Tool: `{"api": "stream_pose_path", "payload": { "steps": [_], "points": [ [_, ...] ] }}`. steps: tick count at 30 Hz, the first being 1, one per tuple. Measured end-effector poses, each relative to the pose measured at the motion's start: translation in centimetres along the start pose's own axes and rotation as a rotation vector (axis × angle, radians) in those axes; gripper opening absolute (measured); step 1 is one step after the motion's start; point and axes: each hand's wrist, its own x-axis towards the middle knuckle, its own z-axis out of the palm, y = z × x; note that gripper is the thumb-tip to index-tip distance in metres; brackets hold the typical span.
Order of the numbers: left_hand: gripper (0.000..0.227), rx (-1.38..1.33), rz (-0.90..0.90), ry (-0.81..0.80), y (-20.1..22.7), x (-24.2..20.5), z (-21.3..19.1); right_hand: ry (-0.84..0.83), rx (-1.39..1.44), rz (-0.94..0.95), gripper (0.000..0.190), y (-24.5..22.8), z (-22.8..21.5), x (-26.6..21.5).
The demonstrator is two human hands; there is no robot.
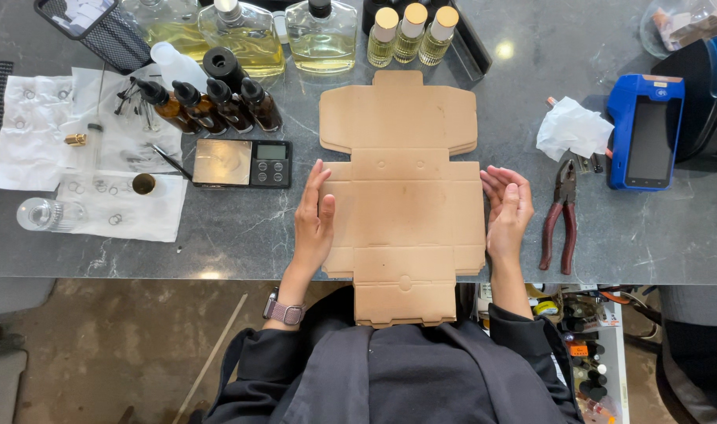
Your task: The person assembles several cardboard boxes by hand on a counter. The person takes flat cardboard templates, folds the sides and flaps to form the box shape, and stacks the completed boxes together.
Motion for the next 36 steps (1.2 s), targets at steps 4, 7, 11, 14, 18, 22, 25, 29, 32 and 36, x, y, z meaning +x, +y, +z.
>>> {"api": "stream_pose_path", "payload": {
  "steps": [4, 7, 11, 14, 18, 22, 25, 29, 32, 36],
  "points": [
    [0.053, -0.006, -0.01, 0.003, 0.0, -0.1, 0.1, 0.001, -0.006, 0.0, 0.033, -0.2, 0.1, -0.1],
    [0.051, -0.008, -0.026, 0.009, 0.4, 0.0, 0.1, 0.001, -0.015, -0.01, 0.033, -0.1, 0.1, -0.1],
    [0.054, 0.047, -0.075, -0.036, -0.3, 0.9, -0.4, 0.031, 0.015, 0.012, 0.033, -0.1, -0.1, 0.2],
    [0.071, 0.165, -0.118, -0.144, 1.4, 4.4, -1.5, -0.004, -0.074, 0.023, 0.039, 0.2, -0.4, 3.2],
    [0.093, 0.181, -0.213, -0.18, -0.8, 12.9, -0.1, -0.239, -0.168, -0.017, 0.069, 0.2, 2.2, 10.0],
    [0.082, 0.453, -0.245, -0.203, -5.2, 15.8, 2.5, -0.374, -0.274, -0.05, 0.062, 1.3, 3.7, 14.4],
    [0.076, 0.549, -0.108, -0.356, -1.9, 16.3, 0.6, -0.614, -0.547, -0.034, 0.076, -1.3, 4.4, 15.6],
    [0.141, 0.693, -0.106, -0.837, -0.4, 18.4, -1.9, -1.013, -0.909, 0.173, 0.131, -5.0, 5.2, 16.9],
    [0.16, 0.864, -0.062, -0.947, -0.9, 20.3, -0.6, -1.175, -1.144, 0.095, 0.147, -4.4, 6.2, 18.4],
    [0.145, 1.007, -0.004, -0.987, 0.4, 20.9, 1.0, -1.196, -1.361, 0.07, 0.151, -1.1, 6.7, 18.8]
  ]
}}
